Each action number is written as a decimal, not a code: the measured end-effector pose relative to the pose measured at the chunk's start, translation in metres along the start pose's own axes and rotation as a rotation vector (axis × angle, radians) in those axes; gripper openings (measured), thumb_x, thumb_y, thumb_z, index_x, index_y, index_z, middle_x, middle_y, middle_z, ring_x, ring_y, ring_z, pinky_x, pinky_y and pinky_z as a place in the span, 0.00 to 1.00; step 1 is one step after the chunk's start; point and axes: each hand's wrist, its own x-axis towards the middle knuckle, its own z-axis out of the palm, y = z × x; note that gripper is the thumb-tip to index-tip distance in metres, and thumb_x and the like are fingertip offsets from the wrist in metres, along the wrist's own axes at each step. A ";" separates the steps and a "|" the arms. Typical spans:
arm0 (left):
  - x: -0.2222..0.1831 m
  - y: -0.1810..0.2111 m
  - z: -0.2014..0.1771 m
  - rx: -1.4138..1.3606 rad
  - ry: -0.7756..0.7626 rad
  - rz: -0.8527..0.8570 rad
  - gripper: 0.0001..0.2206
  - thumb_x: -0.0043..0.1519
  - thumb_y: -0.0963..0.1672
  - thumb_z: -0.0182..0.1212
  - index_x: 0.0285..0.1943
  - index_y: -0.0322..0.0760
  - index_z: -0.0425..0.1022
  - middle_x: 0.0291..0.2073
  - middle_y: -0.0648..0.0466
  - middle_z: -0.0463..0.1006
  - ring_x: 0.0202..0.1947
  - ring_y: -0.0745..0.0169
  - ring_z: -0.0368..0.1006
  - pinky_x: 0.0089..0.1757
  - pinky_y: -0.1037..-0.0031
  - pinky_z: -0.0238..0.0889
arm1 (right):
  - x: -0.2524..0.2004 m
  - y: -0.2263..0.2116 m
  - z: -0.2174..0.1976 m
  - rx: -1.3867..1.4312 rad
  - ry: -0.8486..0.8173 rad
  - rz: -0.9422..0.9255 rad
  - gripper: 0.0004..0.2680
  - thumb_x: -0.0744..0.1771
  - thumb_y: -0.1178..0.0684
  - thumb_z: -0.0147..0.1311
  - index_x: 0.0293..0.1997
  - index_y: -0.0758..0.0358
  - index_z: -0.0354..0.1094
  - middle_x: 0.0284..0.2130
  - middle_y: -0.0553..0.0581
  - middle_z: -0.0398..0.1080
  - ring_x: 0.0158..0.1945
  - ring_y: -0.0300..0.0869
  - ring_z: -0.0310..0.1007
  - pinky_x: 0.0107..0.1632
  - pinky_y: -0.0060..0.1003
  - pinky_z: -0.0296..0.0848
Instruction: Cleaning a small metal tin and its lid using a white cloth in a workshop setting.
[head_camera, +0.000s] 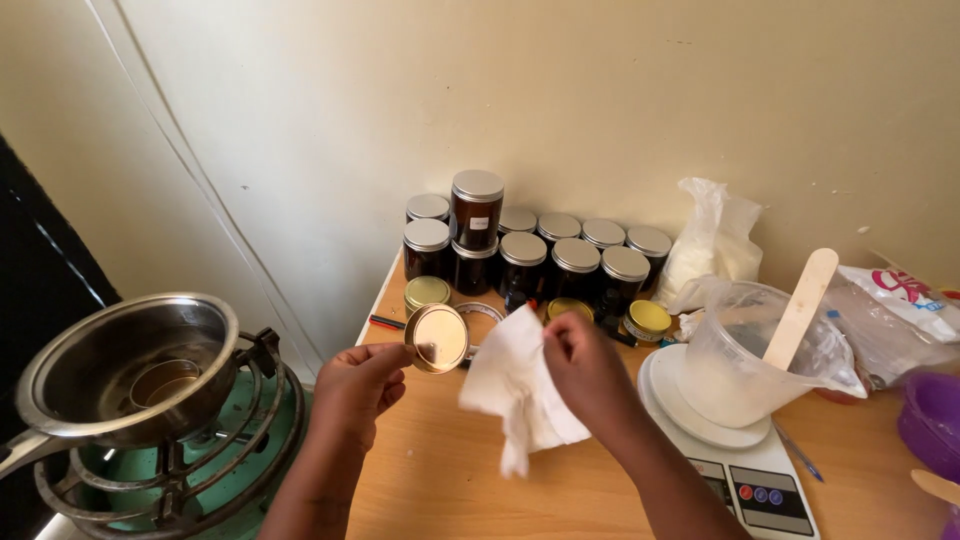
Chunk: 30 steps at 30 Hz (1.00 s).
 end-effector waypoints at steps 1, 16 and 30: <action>0.007 -0.006 -0.001 0.002 -0.001 -0.001 0.11 0.46 0.41 0.83 0.31 0.35 0.83 0.23 0.56 0.69 0.27 0.68 0.63 0.35 0.75 0.66 | -0.003 -0.006 -0.003 0.000 0.000 0.002 0.05 0.70 0.49 0.51 0.42 0.54 0.70 0.30 0.50 0.77 0.33 0.41 0.74 0.42 0.41 0.69; 0.017 -0.084 0.036 -0.179 -0.250 -0.312 0.07 0.55 0.37 0.73 0.28 0.32 0.76 0.21 0.50 0.75 0.22 0.64 0.68 0.28 0.77 0.65 | -0.014 0.028 0.072 1.664 -0.172 0.384 0.04 0.68 0.51 0.57 0.42 0.52 0.76 0.38 0.57 0.79 0.41 0.50 0.75 0.49 0.50 0.70; -0.031 -0.019 0.035 0.610 -0.013 0.121 0.25 0.61 0.59 0.65 0.24 0.39 0.90 0.24 0.58 0.90 0.26 0.71 0.78 0.38 0.73 0.66 | -0.026 0.017 0.077 1.649 -0.336 0.680 0.19 0.70 0.38 0.49 0.59 0.62 0.73 0.50 0.63 0.78 0.55 0.55 0.76 0.61 0.54 0.71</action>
